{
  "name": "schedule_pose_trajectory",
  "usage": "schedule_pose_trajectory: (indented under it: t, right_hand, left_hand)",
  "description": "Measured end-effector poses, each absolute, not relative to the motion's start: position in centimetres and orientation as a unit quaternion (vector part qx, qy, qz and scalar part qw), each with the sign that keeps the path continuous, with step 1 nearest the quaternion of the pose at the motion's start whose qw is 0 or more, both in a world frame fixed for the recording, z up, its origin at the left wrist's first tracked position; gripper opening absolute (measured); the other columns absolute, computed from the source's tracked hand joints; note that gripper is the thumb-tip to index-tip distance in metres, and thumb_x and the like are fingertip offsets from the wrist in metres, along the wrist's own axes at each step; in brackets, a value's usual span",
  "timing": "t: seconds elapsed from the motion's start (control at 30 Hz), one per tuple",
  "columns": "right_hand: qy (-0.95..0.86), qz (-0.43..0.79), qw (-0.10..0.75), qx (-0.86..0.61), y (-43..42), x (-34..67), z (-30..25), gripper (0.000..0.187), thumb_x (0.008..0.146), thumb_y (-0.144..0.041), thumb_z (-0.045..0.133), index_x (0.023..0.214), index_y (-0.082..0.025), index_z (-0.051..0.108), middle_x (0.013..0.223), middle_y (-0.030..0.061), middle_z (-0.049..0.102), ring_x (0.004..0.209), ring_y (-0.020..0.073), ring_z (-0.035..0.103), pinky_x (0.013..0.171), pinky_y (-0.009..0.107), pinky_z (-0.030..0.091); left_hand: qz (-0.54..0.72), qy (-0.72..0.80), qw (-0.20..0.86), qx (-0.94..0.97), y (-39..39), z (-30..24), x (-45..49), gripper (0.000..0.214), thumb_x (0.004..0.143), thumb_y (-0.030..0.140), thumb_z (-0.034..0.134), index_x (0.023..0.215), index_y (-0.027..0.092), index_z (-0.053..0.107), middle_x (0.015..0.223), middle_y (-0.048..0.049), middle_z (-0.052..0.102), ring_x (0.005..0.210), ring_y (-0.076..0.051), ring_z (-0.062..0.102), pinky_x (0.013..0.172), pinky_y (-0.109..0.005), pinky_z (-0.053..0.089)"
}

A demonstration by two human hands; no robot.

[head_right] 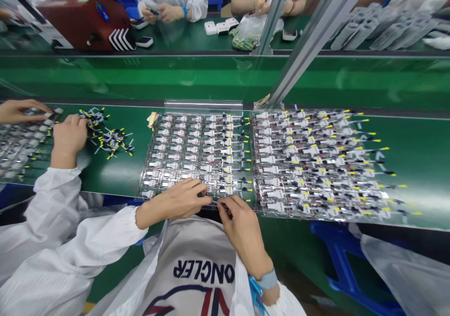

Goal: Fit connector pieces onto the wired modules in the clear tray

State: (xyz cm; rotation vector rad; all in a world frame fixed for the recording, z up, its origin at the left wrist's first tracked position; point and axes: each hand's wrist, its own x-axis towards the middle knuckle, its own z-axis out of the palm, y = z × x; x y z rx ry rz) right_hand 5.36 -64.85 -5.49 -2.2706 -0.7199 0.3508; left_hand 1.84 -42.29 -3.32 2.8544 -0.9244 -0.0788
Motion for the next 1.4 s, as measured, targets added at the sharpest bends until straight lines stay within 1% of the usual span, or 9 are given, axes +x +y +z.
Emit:
schedule_pose_trajectory:
  t: [0.2, 0.4, 0.53, 0.67, 0.77, 0.9, 1.07, 1.3, 1.4]
  right_hand:
    - [-0.276, 0.146, 0.359, -0.88, -64.7, 5.4, -5.4, 0.018, 0.101, -0.026, 0.054, 0.1, -0.021, 0.072, 0.09, 0.0032, 0.067, 0.072, 0.0176, 0.065, 0.068, 0.03, 0.048]
    - [-0.277, 0.145, 0.34, -0.887, -64.6, 5.5, -5.2, 0.018, 0.1, -0.026, 0.055, 0.1, -0.022, 0.072, 0.089, 0.0034, 0.067, 0.072, 0.0184, 0.065, 0.066, 0.03, 0.047]
    - [-0.285, 0.131, 0.342, -0.886, -64.4, 5.3, -4.6, 0.021, 0.101, -0.025, 0.052, 0.101, -0.021, 0.072, 0.091, 0.0045, 0.067, 0.074, 0.0186, 0.066, 0.067, 0.03, 0.047]
    - [-0.296, 0.134, 0.338, -0.883, -64.0, 5.1, -4.3, 0.024, 0.101, -0.022, 0.05, 0.108, -0.022, 0.073, 0.095, 0.0054, 0.067, 0.077, 0.0187, 0.067, 0.069, 0.029, 0.049]
    - [-0.293, 0.135, 0.334, -0.886, -63.6, 5.1, -4.6, 0.022, 0.101, -0.022, 0.05, 0.103, -0.022, 0.073, 0.096, 0.0057, 0.067, 0.077, 0.0187, 0.067, 0.069, 0.028, 0.05]
    - [-0.292, 0.132, 0.342, -0.883, -63.5, 5.2, -5.0, 0.018, 0.1, -0.026, 0.053, 0.097, -0.022, 0.07, 0.094, 0.0054, 0.068, 0.075, 0.0183, 0.066, 0.067, 0.028, 0.049]
    - [-0.292, 0.145, 0.343, -0.881, -63.4, 5.2, -4.8, 0.021, 0.102, -0.029, 0.05, 0.094, -0.023, 0.068, 0.091, 0.0047, 0.068, 0.07, 0.0176, 0.063, 0.064, 0.029, 0.046]
    - [-0.287, 0.15, 0.353, -0.878, -63.3, 5.3, -4.7, 0.023, 0.102, -0.032, 0.048, 0.095, -0.023, 0.068, 0.088, 0.0038, 0.068, 0.065, 0.0167, 0.06, 0.063, 0.029, 0.045]
    - [-0.282, 0.14, 0.347, -0.883, -63.2, 5.2, -4.9, 0.022, 0.102, -0.032, 0.048, 0.094, -0.022, 0.067, 0.087, 0.0034, 0.067, 0.062, 0.0162, 0.059, 0.061, 0.029, 0.043]
  left_hand:
    - [-0.015, -0.293, 0.107, 0.95, -42.2, -3.8, 1.7, 0.011, 0.101, 0.03, 0.056, 0.098, 0.02, 0.06, 0.097, -0.0044, 0.059, 0.091, -0.021, 0.053, 0.077, -0.034, 0.041]
    - [0.009, -0.292, 0.139, 0.946, -42.2, -4.7, 1.4, 0.011, 0.102, 0.026, 0.054, 0.097, 0.018, 0.061, 0.094, -0.0049, 0.063, 0.09, -0.021, 0.055, 0.078, -0.035, 0.044]
    - [0.019, -0.259, 0.194, 0.946, -42.3, -5.3, 0.9, 0.013, 0.1, 0.023, 0.053, 0.107, 0.016, 0.062, 0.099, -0.0071, 0.066, 0.093, -0.022, 0.057, 0.081, -0.035, 0.047]
    - [0.024, -0.22, 0.253, 0.942, -42.4, -6.0, 0.3, 0.021, 0.099, 0.022, 0.052, 0.117, 0.017, 0.06, 0.105, -0.0084, 0.067, 0.102, -0.023, 0.059, 0.09, -0.038, 0.05]
    - [0.03, -0.208, 0.277, 0.938, -42.5, -6.3, 0.0, 0.022, 0.098, 0.021, 0.053, 0.118, 0.018, 0.061, 0.106, -0.0081, 0.068, 0.104, -0.023, 0.06, 0.093, -0.039, 0.05]
    - [0.033, -0.191, 0.289, 0.937, -42.7, -6.3, -0.1, 0.018, 0.097, 0.021, 0.055, 0.113, 0.017, 0.062, 0.104, -0.0076, 0.069, 0.102, -0.023, 0.06, 0.092, -0.038, 0.05]
    - [0.025, -0.179, 0.286, 0.941, -42.9, -6.4, 0.0, 0.016, 0.097, 0.025, 0.057, 0.11, 0.017, 0.063, 0.102, -0.0068, 0.069, 0.1, -0.023, 0.061, 0.089, -0.037, 0.05]
    - [0.045, -0.19, 0.269, 0.943, -42.8, -6.8, -0.4, 0.021, 0.1, 0.025, 0.055, 0.118, 0.016, 0.062, 0.108, -0.0081, 0.07, 0.105, -0.023, 0.06, 0.093, -0.038, 0.05]
    - [0.045, -0.188, 0.271, 0.943, -42.8, -6.9, -0.5, 0.02, 0.1, 0.025, 0.055, 0.117, 0.017, 0.063, 0.107, -0.0076, 0.07, 0.105, -0.023, 0.06, 0.092, -0.037, 0.05]
